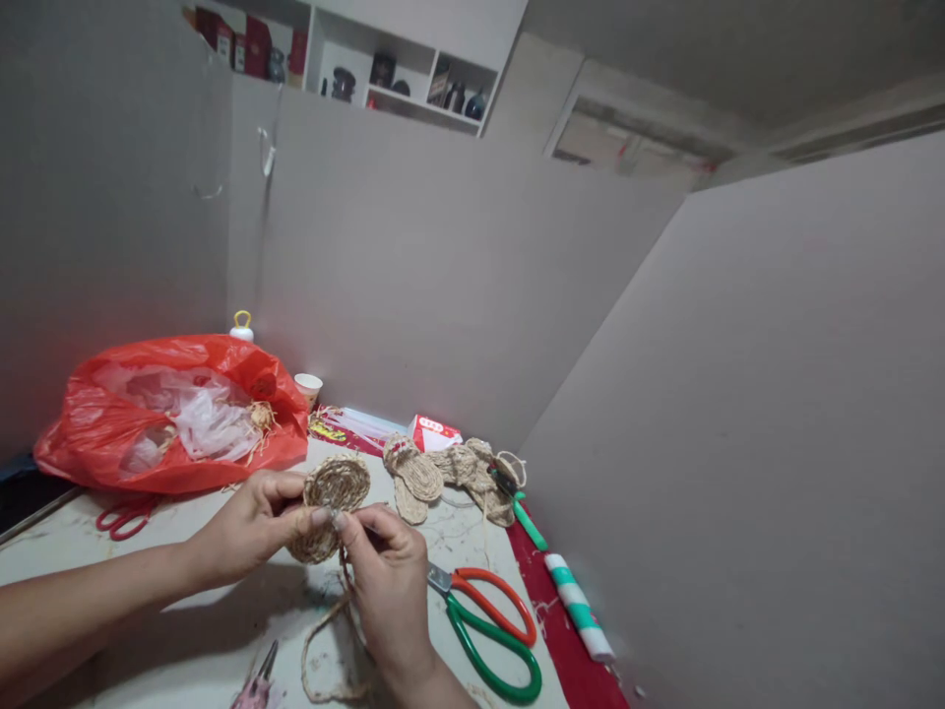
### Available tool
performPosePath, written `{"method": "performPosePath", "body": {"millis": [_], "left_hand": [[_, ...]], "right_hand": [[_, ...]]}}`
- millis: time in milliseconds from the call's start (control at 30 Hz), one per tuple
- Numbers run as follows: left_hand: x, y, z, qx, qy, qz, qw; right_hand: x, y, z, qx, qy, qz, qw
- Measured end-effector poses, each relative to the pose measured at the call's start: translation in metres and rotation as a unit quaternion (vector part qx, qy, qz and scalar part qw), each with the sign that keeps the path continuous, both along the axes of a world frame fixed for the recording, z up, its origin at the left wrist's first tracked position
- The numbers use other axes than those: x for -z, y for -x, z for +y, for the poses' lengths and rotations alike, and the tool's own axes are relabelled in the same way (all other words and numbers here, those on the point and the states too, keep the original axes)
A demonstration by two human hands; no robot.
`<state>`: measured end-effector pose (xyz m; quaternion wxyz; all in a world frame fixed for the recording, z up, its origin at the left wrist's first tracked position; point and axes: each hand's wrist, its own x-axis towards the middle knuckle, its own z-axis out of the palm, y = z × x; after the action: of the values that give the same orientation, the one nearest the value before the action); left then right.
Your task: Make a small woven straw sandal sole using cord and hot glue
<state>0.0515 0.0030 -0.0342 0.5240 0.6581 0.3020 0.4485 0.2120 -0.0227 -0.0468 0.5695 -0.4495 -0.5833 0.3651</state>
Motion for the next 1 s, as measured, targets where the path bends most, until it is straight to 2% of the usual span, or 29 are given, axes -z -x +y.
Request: {"method": "performPosePath", "body": {"millis": [167, 333, 433, 500, 600, 733, 800, 900, 1000], "left_hand": [[-0.001, -0.001, -0.001, 0.005, -0.001, -0.021, 1.000], [-0.017, 0.008, -0.004, 0.050, 0.022, -0.037, 0.998], [-0.028, 0.016, -0.001, 0.015, 0.011, -0.026, 0.999], [-0.032, 0.021, 0.001, -0.001, 0.010, -0.026, 1.000], [-0.035, 0.023, 0.002, 0.007, 0.021, -0.037, 0.999], [-0.038, 0.024, 0.001, 0.036, 0.059, -0.070, 0.995], [-0.038, 0.024, 0.001, 0.052, 0.082, -0.085, 0.992], [-0.036, 0.024, 0.002, 0.063, 0.100, -0.097, 0.988], [-0.031, 0.024, 0.005, 0.064, 0.091, -0.085, 0.990]], "right_hand": [[-0.001, 0.002, 0.002, -0.014, -0.011, 0.029, 0.999], [-0.023, -0.002, -0.003, -0.074, -0.006, 0.059, 0.995], [-0.033, -0.002, -0.008, -0.121, 0.012, 0.089, 0.989], [-0.034, -0.003, -0.008, -0.135, 0.026, 0.113, 0.984], [-0.030, -0.011, -0.002, -0.118, 0.030, 0.133, 0.984], [-0.028, -0.029, 0.012, -0.047, -0.005, 0.173, 0.984], [-0.030, -0.033, 0.014, -0.044, -0.008, 0.192, 0.980], [-0.032, -0.027, 0.006, -0.106, 0.025, 0.196, 0.975], [-0.030, -0.011, -0.007, -0.237, 0.080, 0.169, 0.953]]}}
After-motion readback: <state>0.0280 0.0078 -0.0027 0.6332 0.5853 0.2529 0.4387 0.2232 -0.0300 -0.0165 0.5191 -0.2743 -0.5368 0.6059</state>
